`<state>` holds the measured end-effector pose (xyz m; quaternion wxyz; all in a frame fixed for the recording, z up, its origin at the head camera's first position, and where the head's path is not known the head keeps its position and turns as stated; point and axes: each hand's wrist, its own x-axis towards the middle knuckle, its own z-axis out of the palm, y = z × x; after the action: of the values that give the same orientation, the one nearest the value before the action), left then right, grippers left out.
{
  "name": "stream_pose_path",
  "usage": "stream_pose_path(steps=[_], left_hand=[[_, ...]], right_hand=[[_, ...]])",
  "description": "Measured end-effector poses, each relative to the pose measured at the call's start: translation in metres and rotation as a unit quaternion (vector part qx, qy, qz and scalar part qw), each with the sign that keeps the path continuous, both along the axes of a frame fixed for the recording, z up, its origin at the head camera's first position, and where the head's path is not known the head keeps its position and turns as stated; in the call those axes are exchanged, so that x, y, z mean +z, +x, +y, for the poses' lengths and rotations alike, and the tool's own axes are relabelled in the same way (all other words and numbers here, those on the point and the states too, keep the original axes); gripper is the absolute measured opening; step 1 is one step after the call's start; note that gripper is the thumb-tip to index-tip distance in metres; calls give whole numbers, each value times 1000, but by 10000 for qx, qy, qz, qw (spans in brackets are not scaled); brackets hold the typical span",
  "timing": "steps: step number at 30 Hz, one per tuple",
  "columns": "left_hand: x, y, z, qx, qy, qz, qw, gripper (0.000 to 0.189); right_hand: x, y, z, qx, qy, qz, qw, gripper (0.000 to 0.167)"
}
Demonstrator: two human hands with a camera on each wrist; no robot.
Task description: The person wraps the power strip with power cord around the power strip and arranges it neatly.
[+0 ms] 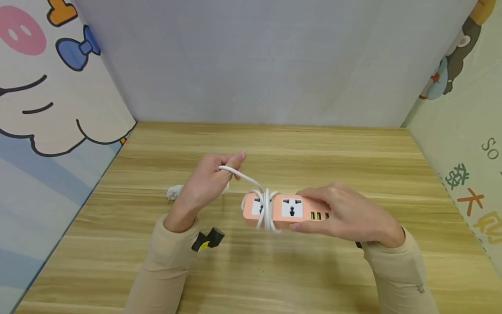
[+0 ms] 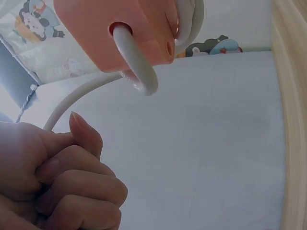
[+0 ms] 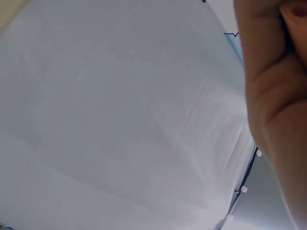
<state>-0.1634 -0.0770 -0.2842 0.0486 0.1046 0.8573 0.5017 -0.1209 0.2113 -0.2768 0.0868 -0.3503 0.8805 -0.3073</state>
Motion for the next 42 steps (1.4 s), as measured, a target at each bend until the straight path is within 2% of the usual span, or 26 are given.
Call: stream_pose_path(steps=[6,10,16,23,30,33,39,42], left_hand=[[5,7,1,-183,50,135,9997,45],[8,11,2,-357,-133,259,9989,43],[14,18,6,-533,-423,267,9973,38],[17,26,9,-846,-443,426,9945,36],[19,36,13,-1097,-224,416,9928,33],[19,39,16,-1327,-206,638,9889,30],[20,47,18,-1878,-513,1277,9725,27],[19,50,18,-2199,-427,1298,9659,32]], right_hand=[[-1,-2,2,-224,71,53,9997,25],[-2,-5,2,-271,104,221,9993,24],[-1,-6,5,-442,116,309,9985,24],[1,-5,8,-704,135,340,9968,23],[1,-6,7,-1073,114,309,9937,25],[1,-6,7,-1142,145,327,9928,27],[0,-7,5,-1293,10,578,9899,26],[-1,-7,4,-1385,-88,740,9876,26]])
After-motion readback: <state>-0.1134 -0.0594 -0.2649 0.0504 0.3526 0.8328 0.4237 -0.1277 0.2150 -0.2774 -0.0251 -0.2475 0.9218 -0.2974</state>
